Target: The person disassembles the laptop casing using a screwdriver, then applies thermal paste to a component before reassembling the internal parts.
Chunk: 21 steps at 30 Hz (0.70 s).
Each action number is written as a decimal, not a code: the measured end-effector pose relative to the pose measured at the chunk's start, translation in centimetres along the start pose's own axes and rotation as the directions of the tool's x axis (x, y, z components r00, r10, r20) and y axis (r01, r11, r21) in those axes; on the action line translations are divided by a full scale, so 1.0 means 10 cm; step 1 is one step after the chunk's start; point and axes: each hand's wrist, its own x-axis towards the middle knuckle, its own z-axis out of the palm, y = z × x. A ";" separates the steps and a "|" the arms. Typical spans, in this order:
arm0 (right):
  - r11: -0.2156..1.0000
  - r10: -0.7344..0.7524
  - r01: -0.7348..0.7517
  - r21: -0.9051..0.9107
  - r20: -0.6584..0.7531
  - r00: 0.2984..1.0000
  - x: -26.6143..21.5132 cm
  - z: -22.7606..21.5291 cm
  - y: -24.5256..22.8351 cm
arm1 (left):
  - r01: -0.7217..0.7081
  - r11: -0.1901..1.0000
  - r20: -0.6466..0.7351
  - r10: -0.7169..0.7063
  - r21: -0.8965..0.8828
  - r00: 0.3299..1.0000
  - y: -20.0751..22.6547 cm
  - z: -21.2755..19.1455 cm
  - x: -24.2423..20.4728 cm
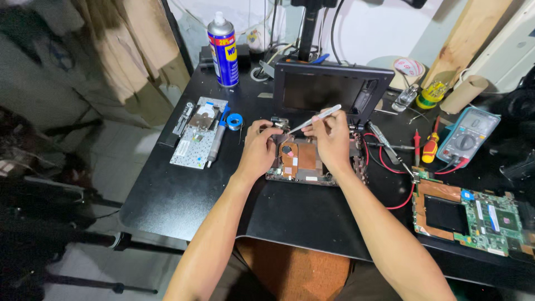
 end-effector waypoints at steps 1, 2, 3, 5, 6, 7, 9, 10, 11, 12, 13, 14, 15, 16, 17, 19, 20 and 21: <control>0.998 -0.052 0.052 -0.021 -0.022 0.998 0.01 -0.01 0.02 | 0.012 1.000 0.003 -0.012 0.002 1.000 -0.01 0.01 -0.03; 0.994 -0.104 0.103 -0.043 -0.042 0.994 0.01 -0.01 0.05 | 0.013 1.000 0.001 -0.013 0.008 1.000 -0.02 0.02 -0.05; 0.994 -0.105 0.103 -0.039 -0.037 0.994 0.02 -0.02 0.05 | 0.003 1.000 -0.007 -0.003 0.017 1.000 -0.03 0.01 -0.02; 0.991 -0.112 0.106 -0.083 -0.069 0.991 0.00 -0.04 0.06 | 0.001 1.000 -0.008 -0.001 0.016 1.000 -0.04 0.02 0.00; 0.992 -0.107 0.102 -0.080 -0.067 0.992 0.00 -0.04 0.07 | -0.002 1.000 -0.005 0.002 0.011 1.000 -0.04 0.02 0.00; 0.992 -0.101 0.096 -0.083 -0.066 0.993 0.01 -0.05 0.07 | 0.000 1.000 -0.002 0.000 0.012 1.000 -0.04 0.02 0.00; 0.993 -0.091 0.086 -0.086 -0.066 0.994 0.01 -0.05 0.09 | -0.030 1.000 -0.025 0.030 -0.007 0.999 -0.03 0.01 -0.01; 0.993 -0.098 0.094 -0.074 -0.057 0.994 0.01 -0.05 0.10 | -0.028 1.000 -0.022 0.027 -0.008 0.999 -0.01 0.00 -0.01; 0.993 -0.105 0.102 -0.063 -0.046 0.993 0.01 -0.05 0.11 | -0.018 0.999 -0.027 0.017 -0.032 0.999 0.01 -0.01 -0.01; 0.993 -0.100 0.097 -0.063 -0.046 0.994 0.00 -0.06 0.11 | -0.009 0.998 -0.031 0.007 -0.056 0.999 0.04 -0.02 -0.01; 0.992 -0.108 0.105 -0.075 -0.037 0.993 0.00 -0.05 0.11 | -0.005 0.998 -0.031 0.004 -0.055 1.000 0.06 -0.04 -0.01; 0.990 -0.115 0.112 -0.087 -0.028 0.993 0.00 -0.05 0.11 | -0.029 0.998 -0.019 0.028 -0.059 0.999 0.09 -0.06 -0.01; 0.990 -0.114 0.112 -0.086 -0.025 0.993 -0.01 -0.05 0.10 | -0.055 0.997 -0.010 0.054 -0.063 0.998 0.11 -0.07 -0.01; 0.989 -0.115 0.112 -0.100 -0.024 0.993 -0.01 -0.04 0.09 | -0.053 0.997 -0.012 0.053 -0.062 0.999 0.13 -0.08 0.00; 0.987 -0.115 0.111 -0.115 -0.024 0.993 -0.02 -0.04 0.08 | -0.066 0.996 -0.003 0.065 -0.056 0.998 0.14 -0.09 0.00; 0.984 -0.120 0.117 -0.134 -0.012 0.993 -0.04 -0.04 0.05 | -0.077 0.996 0.004 0.078 -0.050 0.997 0.14 -0.09 0.00; 0.980 -0.126 0.124 -0.152 -0.003 0.992 -0.05 -0.03 0.03 | -0.072 0.996 0.006 0.072 -0.049 0.997 0.14 -0.09 0.00; 0.980 -0.127 0.125 -0.153 -0.002 0.992 -0.05 -0.02 0.01 | -0.067 0.997 0.008 0.067 -0.047 0.998 0.13 -0.08 0.01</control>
